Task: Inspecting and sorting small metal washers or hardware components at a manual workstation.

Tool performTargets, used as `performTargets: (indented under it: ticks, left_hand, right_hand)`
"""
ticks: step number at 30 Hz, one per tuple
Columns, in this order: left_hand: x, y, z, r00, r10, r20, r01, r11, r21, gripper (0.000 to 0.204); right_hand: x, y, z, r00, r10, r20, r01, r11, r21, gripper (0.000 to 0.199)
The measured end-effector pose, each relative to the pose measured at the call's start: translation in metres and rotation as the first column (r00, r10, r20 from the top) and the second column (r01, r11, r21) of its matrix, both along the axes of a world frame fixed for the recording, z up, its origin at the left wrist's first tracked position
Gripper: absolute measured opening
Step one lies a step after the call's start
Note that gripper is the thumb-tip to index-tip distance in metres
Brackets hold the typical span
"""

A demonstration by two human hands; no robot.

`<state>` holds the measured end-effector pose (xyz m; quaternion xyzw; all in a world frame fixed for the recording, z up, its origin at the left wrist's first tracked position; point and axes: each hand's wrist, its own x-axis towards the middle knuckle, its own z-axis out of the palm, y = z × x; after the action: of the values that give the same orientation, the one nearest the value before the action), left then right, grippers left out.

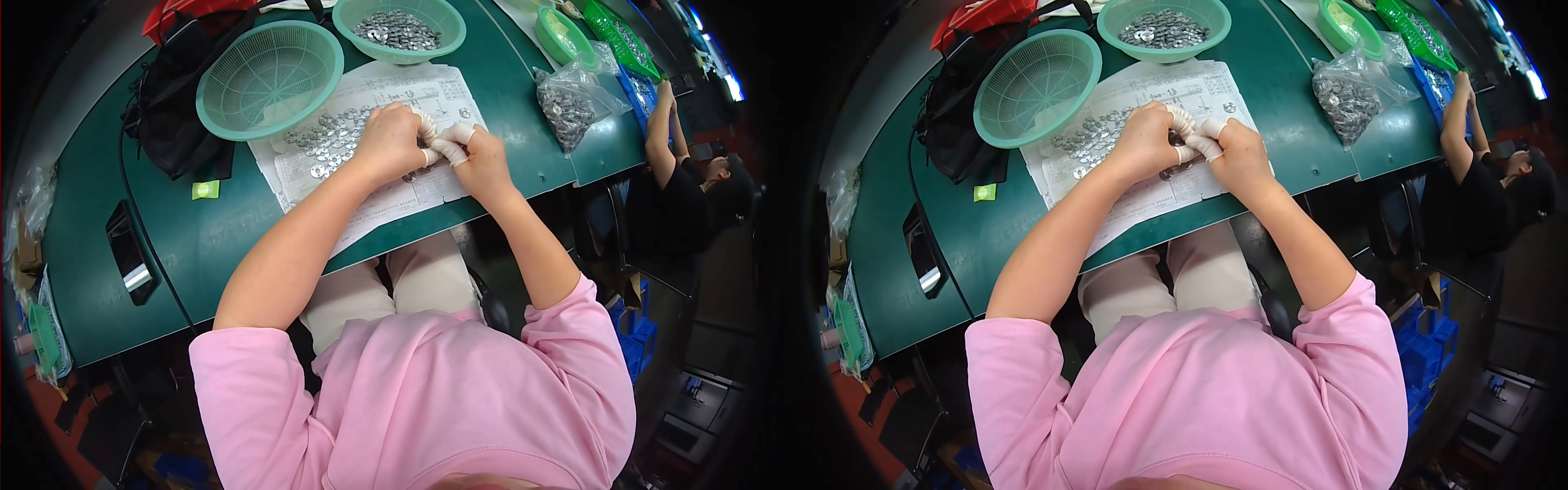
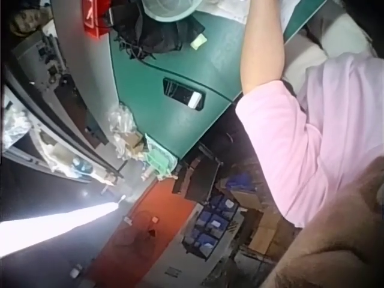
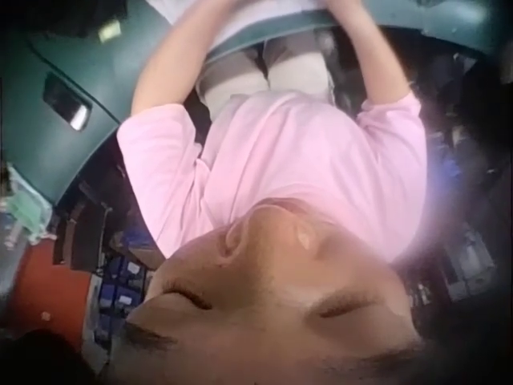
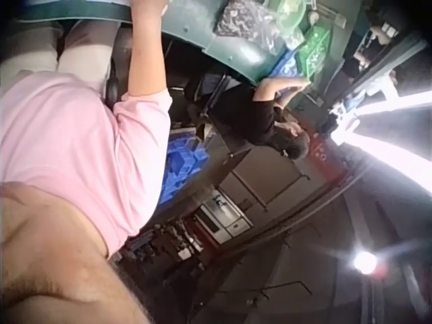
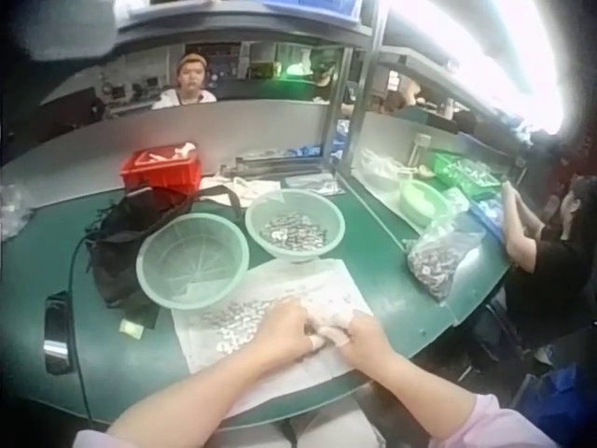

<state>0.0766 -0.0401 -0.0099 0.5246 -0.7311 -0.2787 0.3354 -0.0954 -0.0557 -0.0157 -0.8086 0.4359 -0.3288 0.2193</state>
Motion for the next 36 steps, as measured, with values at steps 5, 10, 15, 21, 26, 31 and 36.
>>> performTargets:
  ticks: [5,10,15,21,26,31,36]
  left_hand:
    - [0.000,0.000,-0.004,1.000,0.008,-0.003,-0.008,1.000,-0.023,0.014]
    - [-0.002,0.000,-0.006,1.000,-0.004,0.000,0.004,0.997,-0.074,0.015]
    - [0.000,-0.001,0.000,1.000,-0.014,-0.020,0.015,1.000,0.020,0.014]
    - [0.001,-0.001,0.000,0.990,0.041,-0.137,-0.020,0.988,0.150,0.015]
    - [0.001,-0.002,-0.001,0.994,0.061,-0.094,-0.052,0.994,0.098,0.012]
    - [-0.001,-0.002,-0.005,0.979,0.114,-0.170,-0.086,0.983,0.165,0.013]
    - [-0.001,-0.003,-0.010,0.972,0.119,-0.201,-0.101,0.990,0.101,0.014]
  right_hand:
    - [-0.001,0.001,-0.007,1.000,0.009,0.019,-0.008,0.996,-0.084,0.009]
    - [-0.005,0.004,-0.011,0.939,-0.061,0.338,-0.004,0.982,0.189,0.009]
    - [-0.010,0.012,-0.007,0.887,-0.132,0.442,-0.009,0.953,0.304,0.009]
    - [-0.009,0.012,-0.010,0.944,-0.065,0.325,-0.036,0.955,0.295,0.009]
    - [-0.004,0.011,-0.006,0.954,-0.105,0.280,0.008,0.944,0.329,0.009]
    - [-0.004,0.017,-0.007,0.999,0.042,0.035,-0.037,0.992,-0.123,0.009]
    - [0.000,0.016,-0.003,1.000,0.002,0.004,-0.002,0.995,-0.103,0.009]
